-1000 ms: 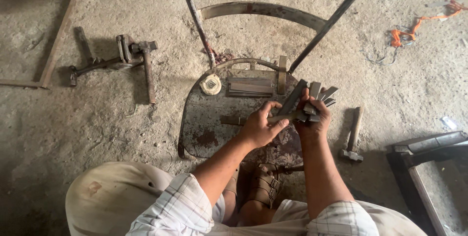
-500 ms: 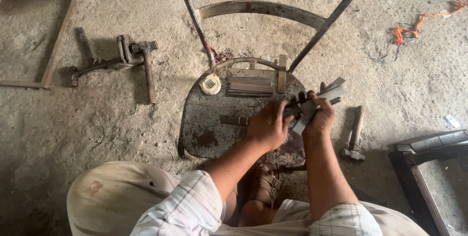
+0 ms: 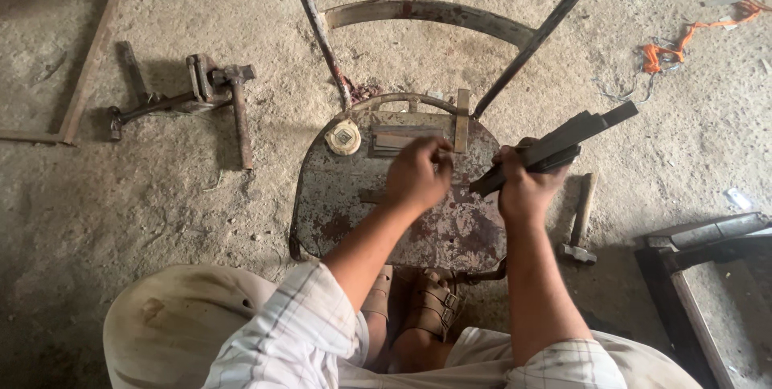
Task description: The person sorts small metal plates by picking them up from the floor and placing them onto a stool.
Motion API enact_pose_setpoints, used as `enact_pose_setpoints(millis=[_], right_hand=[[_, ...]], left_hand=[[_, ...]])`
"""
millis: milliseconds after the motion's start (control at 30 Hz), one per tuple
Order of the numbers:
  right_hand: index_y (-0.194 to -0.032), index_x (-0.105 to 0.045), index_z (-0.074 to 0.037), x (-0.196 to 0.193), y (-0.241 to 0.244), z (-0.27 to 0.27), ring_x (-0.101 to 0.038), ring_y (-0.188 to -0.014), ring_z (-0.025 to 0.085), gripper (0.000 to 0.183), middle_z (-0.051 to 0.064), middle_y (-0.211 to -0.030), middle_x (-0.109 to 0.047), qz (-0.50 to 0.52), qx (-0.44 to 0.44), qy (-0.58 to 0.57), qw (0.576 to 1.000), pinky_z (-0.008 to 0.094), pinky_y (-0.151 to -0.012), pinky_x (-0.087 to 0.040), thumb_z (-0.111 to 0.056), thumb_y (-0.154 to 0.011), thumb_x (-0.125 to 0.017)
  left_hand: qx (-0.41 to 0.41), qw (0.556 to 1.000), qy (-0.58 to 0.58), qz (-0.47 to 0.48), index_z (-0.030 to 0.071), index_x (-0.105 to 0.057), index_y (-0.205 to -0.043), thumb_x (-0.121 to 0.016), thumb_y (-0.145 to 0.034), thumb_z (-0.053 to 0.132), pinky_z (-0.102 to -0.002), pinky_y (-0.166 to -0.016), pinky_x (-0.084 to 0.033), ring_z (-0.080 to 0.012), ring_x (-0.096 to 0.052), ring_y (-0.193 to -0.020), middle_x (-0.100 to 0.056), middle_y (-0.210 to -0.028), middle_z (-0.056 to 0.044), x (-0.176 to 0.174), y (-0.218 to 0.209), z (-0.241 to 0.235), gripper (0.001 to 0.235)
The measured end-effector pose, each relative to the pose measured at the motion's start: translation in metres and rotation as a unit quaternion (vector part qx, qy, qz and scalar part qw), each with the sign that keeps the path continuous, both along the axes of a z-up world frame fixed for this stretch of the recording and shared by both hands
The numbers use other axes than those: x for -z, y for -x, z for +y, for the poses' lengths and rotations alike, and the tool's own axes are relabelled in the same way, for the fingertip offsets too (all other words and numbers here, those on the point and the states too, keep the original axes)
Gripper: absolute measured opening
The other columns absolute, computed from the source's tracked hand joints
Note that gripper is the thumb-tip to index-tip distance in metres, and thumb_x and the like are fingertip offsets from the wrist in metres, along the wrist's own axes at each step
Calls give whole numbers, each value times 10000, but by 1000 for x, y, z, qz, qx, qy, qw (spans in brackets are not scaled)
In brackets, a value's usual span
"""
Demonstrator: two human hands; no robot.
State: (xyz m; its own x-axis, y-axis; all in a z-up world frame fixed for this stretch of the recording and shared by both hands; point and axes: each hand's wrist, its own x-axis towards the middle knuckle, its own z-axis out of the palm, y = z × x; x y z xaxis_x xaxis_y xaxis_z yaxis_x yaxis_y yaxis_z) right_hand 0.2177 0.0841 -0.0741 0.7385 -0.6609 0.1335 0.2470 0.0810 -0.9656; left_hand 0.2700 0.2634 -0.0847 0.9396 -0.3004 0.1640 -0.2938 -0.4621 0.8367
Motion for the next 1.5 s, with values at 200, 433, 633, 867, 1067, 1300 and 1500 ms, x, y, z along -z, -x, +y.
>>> enact_pose_setpoints(millis=[200, 433, 633, 867, 1067, 1300, 1500], right_hand=[[-1438, -381, -52, 2, -4, 33, -633, -801, 164, 669, 77, -970, -605, -191, -105, 15, 976, 290, -690, -597, 118, -901, -742], [-1586, -205, -73, 4, 4, 42, -697, -837, 141, 900, 69, -1011, -655, -4, -69, 151, 986, 276, -700, -639, 101, -882, -738], [-1598, -215, -70, 12, 2, 36, -687, -805, 144, 869, 59, -982, -650, -25, -79, 78, 993, 293, -684, -628, 97, -898, -702], [-1550, -286, -19, 16, -2, 10, -707, -839, 152, 749, 58, -1039, -642, -66, -74, 187, 977, 294, -704, -660, 120, -918, -664], [-1482, -448, 13, 62, -1, 8, -662, -768, 122, 703, 33, -935, -650, -49, -150, 82, 984, 259, -654, -576, -91, -875, -787], [-1044, -664, -45, 85, 3, 2, -713, -795, 141, 461, 40, -917, -738, 111, -64, 212, 969, 272, -710, -601, -422, -845, -841], [-964, -625, -86, 77, 0, 4, -716, -689, 135, 401, 24, -847, -719, 75, -46, 238, 967, 259, -634, -641, -381, -809, -848]], left_hand=[[29, 978, -198, 57, 117, -754, -995, -645, -971, 373, -374, -728, -577, -205, -736, -803, -794, -941, -75, -41, -69, -36, 279], [16, 938, -342, 60, 94, -711, -1119, -751, -832, 461, -447, -766, -586, -312, -694, -973, -662, -1147, -156, -28, -96, -71, 468], [20, 935, -304, 178, 85, -782, -1087, -734, -832, 230, -439, -910, -607, -328, -729, -1091, -755, -1154, -169, -12, -112, -84, 297], [3, 950, -241, 199, 41, -744, -1087, -761, -817, 237, -457, -902, -591, -347, -730, -1070, -748, -1130, -190, -15, -111, -69, 335], [-7, 947, -254, 197, 37, -745, -1043, -776, -809, 209, -468, -849, -590, -357, -726, -1025, -742, -1103, -203, -15, -113, -73, 293], [30, 959, -130, 252, 37, -674, -965, -751, -900, 235, -390, -631, -598, -182, -716, -679, -750, -851, -118, -3, -114, -65, 222], [1, 991, 68, 119, 116, -707, -959, -709, -938, 313, -285, -559, -543, -106, -648, -610, -742, -824, -28, 7, -65, -40, 199]])
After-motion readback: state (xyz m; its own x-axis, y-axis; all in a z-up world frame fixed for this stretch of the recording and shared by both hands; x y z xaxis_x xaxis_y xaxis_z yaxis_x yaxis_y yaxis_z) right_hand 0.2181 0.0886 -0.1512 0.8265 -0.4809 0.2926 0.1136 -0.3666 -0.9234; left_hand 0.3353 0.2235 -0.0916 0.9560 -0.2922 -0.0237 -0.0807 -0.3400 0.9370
